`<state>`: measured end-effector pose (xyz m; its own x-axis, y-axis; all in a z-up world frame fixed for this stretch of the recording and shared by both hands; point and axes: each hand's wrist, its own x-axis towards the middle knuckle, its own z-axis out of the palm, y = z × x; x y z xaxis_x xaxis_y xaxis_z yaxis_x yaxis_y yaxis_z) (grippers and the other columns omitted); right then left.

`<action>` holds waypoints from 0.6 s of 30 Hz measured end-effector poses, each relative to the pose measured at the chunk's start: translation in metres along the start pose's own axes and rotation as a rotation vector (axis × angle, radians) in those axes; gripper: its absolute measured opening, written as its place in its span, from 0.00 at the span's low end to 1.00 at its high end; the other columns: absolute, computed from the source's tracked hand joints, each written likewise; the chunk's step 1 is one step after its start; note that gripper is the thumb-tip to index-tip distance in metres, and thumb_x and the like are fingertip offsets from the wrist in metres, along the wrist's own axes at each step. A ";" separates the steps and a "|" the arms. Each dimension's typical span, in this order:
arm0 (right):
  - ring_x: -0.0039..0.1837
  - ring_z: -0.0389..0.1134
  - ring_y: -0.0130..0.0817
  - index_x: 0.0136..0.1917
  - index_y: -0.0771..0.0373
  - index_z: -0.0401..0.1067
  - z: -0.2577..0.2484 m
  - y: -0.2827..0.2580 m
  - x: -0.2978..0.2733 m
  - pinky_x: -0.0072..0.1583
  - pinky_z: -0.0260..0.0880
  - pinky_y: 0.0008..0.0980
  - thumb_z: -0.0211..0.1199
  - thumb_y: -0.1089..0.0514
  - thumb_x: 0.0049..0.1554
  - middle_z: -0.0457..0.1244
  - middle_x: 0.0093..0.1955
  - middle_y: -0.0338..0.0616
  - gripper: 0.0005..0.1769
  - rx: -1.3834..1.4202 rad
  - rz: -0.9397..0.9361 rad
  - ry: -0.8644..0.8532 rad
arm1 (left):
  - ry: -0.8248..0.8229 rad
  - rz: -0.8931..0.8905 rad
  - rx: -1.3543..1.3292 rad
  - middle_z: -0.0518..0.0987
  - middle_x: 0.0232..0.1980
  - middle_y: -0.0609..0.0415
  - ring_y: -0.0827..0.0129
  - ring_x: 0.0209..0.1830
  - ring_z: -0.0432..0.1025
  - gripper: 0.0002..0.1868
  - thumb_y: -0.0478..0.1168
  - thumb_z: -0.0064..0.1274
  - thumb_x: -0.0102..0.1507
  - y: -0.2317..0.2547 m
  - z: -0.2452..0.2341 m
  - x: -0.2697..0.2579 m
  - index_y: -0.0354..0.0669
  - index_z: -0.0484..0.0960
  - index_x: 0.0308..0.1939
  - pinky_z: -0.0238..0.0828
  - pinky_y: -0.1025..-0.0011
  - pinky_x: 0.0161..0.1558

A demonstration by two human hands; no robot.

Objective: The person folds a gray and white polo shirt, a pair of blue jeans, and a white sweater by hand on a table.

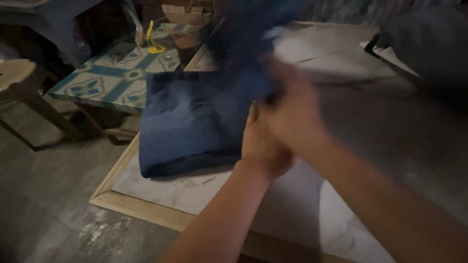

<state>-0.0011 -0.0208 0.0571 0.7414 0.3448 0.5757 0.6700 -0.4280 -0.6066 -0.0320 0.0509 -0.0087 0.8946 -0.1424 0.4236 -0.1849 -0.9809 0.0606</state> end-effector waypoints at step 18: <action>0.62 0.67 0.44 0.71 0.47 0.69 -0.067 -0.019 0.002 0.60 0.68 0.42 0.64 0.31 0.52 0.64 0.62 0.50 0.38 -0.390 0.174 -0.539 | -0.538 -0.264 -0.440 0.74 0.63 0.44 0.54 0.69 0.67 0.35 0.35 0.61 0.53 -0.116 -0.025 0.004 0.41 0.72 0.65 0.65 0.56 0.66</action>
<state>-0.0148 -0.0681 0.1070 0.8199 0.5678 0.0733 0.5518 -0.7497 -0.3654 -0.0170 0.1671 0.0089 0.9867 -0.0653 -0.1492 0.0190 -0.8637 0.5037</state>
